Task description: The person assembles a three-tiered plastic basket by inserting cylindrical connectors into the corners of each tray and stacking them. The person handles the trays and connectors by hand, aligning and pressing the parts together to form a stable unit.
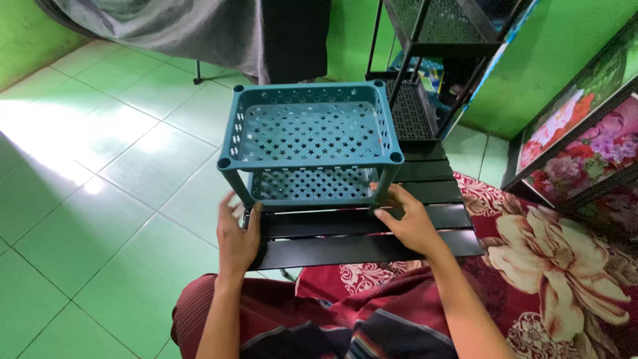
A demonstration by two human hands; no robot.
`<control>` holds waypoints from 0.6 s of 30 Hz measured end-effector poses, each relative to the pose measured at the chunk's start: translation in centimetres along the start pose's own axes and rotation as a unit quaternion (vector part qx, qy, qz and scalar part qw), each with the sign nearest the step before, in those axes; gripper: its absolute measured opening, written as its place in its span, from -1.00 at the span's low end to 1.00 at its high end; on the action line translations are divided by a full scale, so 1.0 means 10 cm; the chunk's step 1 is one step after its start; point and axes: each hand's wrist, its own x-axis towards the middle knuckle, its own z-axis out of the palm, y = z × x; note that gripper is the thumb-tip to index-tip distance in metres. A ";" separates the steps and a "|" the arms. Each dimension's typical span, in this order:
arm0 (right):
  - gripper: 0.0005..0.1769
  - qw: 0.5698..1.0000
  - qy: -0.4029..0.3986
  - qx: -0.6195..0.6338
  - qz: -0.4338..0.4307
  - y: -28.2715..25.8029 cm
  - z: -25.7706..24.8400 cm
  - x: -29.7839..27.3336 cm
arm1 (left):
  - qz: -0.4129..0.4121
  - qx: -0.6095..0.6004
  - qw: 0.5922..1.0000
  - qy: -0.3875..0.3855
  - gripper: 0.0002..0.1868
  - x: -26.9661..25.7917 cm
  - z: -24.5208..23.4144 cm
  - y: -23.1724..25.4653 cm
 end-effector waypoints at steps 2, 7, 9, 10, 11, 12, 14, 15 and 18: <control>-0.48 0.998 0.028 -0.030 -0.046 0.03 0.03 -0.01 | 0.160 0.102 0.974 0.123 -0.47 -0.10 0.06 0.04; -0.63 0.998 0.058 0.028 -0.006 0.11 0.11 -0.03 | 0.244 0.155 0.952 -0.102 -0.64 -0.32 0.47 0.44; -0.63 0.997 0.057 0.050 0.005 0.12 0.14 -0.05 | 0.282 0.108 0.947 -0.107 -0.59 -0.39 0.82 0.68; -0.63 0.997 0.052 0.058 0.002 0.12 0.16 -0.07 | 0.283 0.106 0.946 -0.113 -0.56 -0.41 0.94 0.78; -0.62 0.997 0.048 0.065 -0.002 0.11 0.17 -0.08 | 0.287 0.103 0.945 -0.119 -0.53 -0.41 1.06 0.86; -0.62 0.998 0.044 0.034 -0.015 0.09 0.17 -0.10 | 0.290 0.101 0.944 -0.124 -0.50 -0.41 1.12 0.91; -0.60 0.998 0.038 -0.029 -0.037 0.07 0.18 -0.17 | 0.269 0.108 0.950 -0.116 -0.48 -0.44 1.18 0.97; -0.59 0.999 0.014 0.001 -0.043 0.06 0.17 -0.21 | 0.258 0.111 0.953 -0.114 -0.46 -0.48 1.19 0.97; -0.65 0.996 -0.013 0.080 -0.029 0.07 0.06 -0.22 | 0.252 0.142 0.946 -0.148 -0.64 -0.51 1.14 0.89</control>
